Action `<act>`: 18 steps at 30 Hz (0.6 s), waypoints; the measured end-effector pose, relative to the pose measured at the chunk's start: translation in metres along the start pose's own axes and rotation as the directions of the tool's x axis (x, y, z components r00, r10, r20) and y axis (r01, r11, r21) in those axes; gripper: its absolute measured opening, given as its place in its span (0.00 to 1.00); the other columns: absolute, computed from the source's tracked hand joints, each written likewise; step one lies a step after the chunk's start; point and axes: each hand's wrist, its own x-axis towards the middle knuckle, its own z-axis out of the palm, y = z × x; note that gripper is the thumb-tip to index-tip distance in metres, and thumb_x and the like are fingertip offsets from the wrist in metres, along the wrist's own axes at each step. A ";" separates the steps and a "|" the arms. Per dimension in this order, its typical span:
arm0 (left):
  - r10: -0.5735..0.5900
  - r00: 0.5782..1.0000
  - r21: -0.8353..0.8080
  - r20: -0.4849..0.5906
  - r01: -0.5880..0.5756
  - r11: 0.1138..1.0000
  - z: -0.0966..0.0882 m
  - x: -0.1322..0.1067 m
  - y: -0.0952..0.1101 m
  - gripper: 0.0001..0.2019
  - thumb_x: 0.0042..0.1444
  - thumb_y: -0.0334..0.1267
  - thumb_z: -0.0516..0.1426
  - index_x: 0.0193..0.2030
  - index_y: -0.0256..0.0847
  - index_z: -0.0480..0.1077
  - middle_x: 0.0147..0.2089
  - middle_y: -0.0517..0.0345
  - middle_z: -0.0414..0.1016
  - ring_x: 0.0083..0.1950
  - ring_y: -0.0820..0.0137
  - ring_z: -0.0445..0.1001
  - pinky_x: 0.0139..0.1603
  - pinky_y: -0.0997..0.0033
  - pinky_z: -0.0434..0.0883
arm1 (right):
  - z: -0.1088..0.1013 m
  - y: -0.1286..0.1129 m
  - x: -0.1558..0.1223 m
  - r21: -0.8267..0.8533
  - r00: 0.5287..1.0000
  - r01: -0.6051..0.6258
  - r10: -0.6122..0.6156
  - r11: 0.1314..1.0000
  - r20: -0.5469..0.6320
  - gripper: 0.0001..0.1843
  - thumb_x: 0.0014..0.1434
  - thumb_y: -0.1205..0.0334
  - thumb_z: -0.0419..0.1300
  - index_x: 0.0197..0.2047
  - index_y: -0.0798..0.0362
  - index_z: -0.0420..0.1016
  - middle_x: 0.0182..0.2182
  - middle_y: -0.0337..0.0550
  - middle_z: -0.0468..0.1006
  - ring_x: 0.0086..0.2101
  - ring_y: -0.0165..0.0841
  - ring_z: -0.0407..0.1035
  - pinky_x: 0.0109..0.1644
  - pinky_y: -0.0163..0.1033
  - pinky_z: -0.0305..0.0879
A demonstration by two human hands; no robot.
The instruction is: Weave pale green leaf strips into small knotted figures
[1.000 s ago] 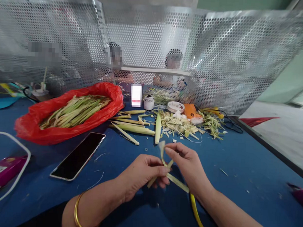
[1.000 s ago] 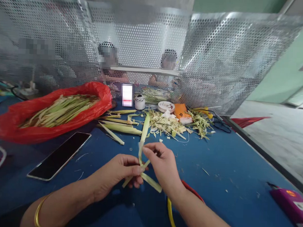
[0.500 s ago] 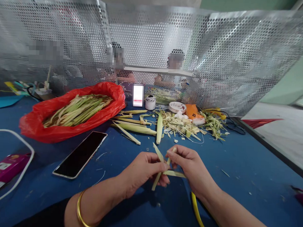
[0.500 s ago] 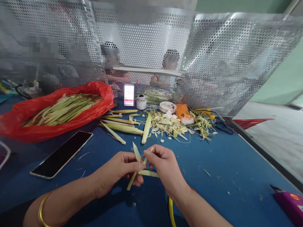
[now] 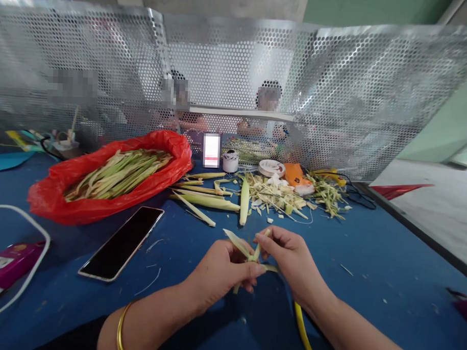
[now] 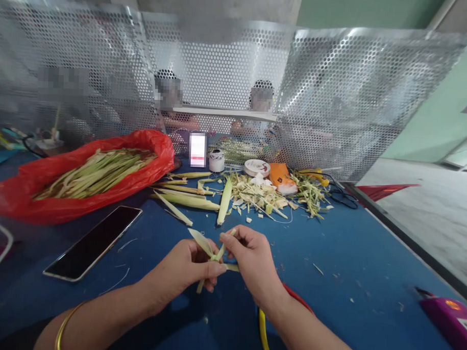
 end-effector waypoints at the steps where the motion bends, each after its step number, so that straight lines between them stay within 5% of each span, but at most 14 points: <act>1: 0.018 1.000 0.016 -0.003 -0.018 1.000 0.000 0.000 -0.001 0.15 0.42 0.43 0.67 0.29 0.37 0.69 0.19 0.63 0.71 0.20 0.76 0.68 0.26 0.75 0.67 | -0.001 0.000 0.000 -0.009 1.000 -0.003 0.003 1.000 -0.016 0.16 0.53 0.52 0.63 0.22 0.54 0.69 0.18 0.34 0.66 0.22 0.27 0.58 0.28 0.34 0.54; 14: -0.001 1.000 -0.008 0.020 0.001 1.000 0.000 -0.002 0.004 0.20 0.41 0.51 0.68 0.27 0.36 0.71 0.21 0.58 0.75 0.22 0.73 0.70 0.29 0.73 0.69 | 0.001 0.005 0.003 -0.046 0.992 0.053 -0.058 0.998 -0.116 0.18 0.53 0.52 0.64 0.20 0.53 0.67 0.17 0.33 0.64 0.22 0.27 0.57 0.28 0.34 0.54; 18: 0.017 0.996 -0.039 -0.086 -0.020 0.999 0.000 -0.002 0.007 0.20 0.43 0.53 0.67 0.29 0.36 0.72 0.21 0.59 0.74 0.22 0.74 0.70 0.29 0.74 0.68 | -0.002 0.003 0.006 -0.033 0.998 -0.006 0.004 0.999 -0.060 0.19 0.56 0.45 0.60 0.25 0.53 0.70 0.20 0.35 0.68 0.23 0.29 0.62 0.30 0.35 0.59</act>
